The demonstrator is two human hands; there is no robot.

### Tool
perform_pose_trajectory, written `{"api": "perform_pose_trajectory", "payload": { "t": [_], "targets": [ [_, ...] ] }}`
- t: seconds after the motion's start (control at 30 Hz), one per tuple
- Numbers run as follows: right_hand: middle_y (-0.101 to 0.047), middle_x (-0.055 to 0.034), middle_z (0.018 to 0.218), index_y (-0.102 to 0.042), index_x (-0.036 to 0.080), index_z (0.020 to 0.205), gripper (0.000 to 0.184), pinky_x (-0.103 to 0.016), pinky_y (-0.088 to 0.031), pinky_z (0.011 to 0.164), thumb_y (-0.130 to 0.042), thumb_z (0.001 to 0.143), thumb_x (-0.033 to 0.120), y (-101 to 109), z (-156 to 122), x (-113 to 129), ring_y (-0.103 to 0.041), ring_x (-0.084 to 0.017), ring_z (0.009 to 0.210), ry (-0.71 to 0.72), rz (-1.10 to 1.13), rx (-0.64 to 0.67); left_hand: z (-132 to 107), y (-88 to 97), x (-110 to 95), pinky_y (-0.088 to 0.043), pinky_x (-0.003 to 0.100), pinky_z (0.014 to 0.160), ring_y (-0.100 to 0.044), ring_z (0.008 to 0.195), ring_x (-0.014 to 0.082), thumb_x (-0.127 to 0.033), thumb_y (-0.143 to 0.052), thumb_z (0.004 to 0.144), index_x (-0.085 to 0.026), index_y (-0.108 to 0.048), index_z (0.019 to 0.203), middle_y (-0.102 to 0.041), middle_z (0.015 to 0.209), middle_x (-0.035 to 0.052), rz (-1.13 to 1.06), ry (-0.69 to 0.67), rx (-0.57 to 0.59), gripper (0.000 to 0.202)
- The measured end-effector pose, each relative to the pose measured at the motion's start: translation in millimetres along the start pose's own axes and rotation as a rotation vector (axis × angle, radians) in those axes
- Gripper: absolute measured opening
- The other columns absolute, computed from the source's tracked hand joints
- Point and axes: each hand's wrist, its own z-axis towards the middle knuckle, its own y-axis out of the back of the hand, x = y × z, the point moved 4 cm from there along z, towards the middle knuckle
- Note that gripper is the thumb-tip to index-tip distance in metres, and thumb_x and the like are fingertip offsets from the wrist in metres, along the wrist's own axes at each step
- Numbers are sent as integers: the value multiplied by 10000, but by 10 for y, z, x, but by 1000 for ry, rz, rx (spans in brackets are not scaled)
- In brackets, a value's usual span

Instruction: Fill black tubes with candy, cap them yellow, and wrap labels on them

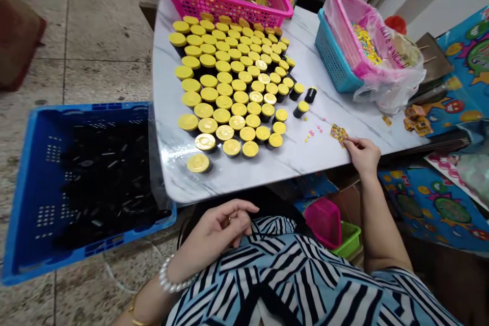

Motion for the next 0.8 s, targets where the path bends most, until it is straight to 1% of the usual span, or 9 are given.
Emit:
{"api": "perform_pose_trajectory", "payload": {
  "t": [0.1, 0.2, 0.27, 0.43, 0.53, 0.6, 0.67, 0.73, 0.8],
  "targets": [
    [-699, -50, 801, -789, 167, 832, 236, -343, -507, 756, -725, 854, 393, -108, -131, -105, -601, -181, 721, 4, -3, -53, 111, -131, -57, -387, 166, 546, -520, 579, 56, -502, -662, 986, -171, -680, 1199, -682, 828, 24, 18, 7, 43, 394],
    [-662, -46, 801, -735, 173, 793, 216, -346, -500, 797, -700, 873, 371, -173, -94, -101, -580, -181, 741, 44, -4, -64, 180, -239, -65, -389, 165, 549, -517, 577, 54, -497, -667, 984, -163, -689, 1177, -686, 812, 25, 17, 1, 60, 386],
    [-657, -51, 807, -719, 174, 789, 218, -350, -498, 809, -684, 887, 366, -181, -37, -101, -571, -182, 745, 76, 4, -45, 191, -272, -65, -383, 163, 536, -513, 567, 53, -498, -665, 984, -158, -691, 1162, -684, 801, 24, 7, -13, 49, 385],
    [-697, -49, 867, -757, 178, 951, 217, -341, -515, 784, -688, 889, 375, -157, 19, -107, -578, -173, 725, 131, 57, 40, 112, -206, -9, -347, 151, 491, -522, 554, 53, -507, -654, 987, -159, -681, 1171, -671, 801, 19, -3, -39, -50, 394],
    [-689, -43, 860, -751, 185, 888, 178, -343, -513, 799, -693, 874, 354, -186, -7, -88, -594, -175, 746, 152, 71, 48, 60, -160, 36, -331, 147, 473, -506, 539, 50, -516, -663, 979, -160, -676, 1162, -659, 791, 9, -18, -27, -113, 401],
    [-663, -39, 819, -725, 183, 820, 173, -348, -505, 799, -687, 869, 345, -205, -15, -71, -582, -177, 741, 146, 67, 13, 41, -158, 32, -330, 147, 472, -500, 535, 48, -524, -670, 972, -160, -678, 1146, -654, 783, 5, -27, -31, -132, 403],
    [-638, -37, 790, -716, 175, 817, 190, -353, -500, 782, -671, 876, 350, -203, 5, -55, -559, -176, 717, 131, 63, -29, 27, -166, 4, -338, 149, 479, -503, 536, 49, -529, -677, 967, -160, -682, 1129, -655, 778, 4, -34, -46, -138, 403],
    [-631, -39, 803, -742, 166, 916, 218, -357, -502, 781, -648, 894, 362, -177, 63, -37, -556, -181, 727, 120, 66, -64, 11, -163, -23, -340, 148, 486, -506, 539, 47, -529, -684, 963, -165, -685, 1126, -658, 780, 4, -38, -61, -148, 399],
    [-643, -51, 885, -759, 175, 1093, 309, -366, -510, 808, -648, 902, 390, -158, 158, -6, -579, -193, 788, 142, 69, -69, -5, -144, -23, -332, 143, 486, -502, 541, 44, -530, -688, 960, -171, -686, 1133, -660, 784, 2, -43, -62, -171, 399]
  ]
}}
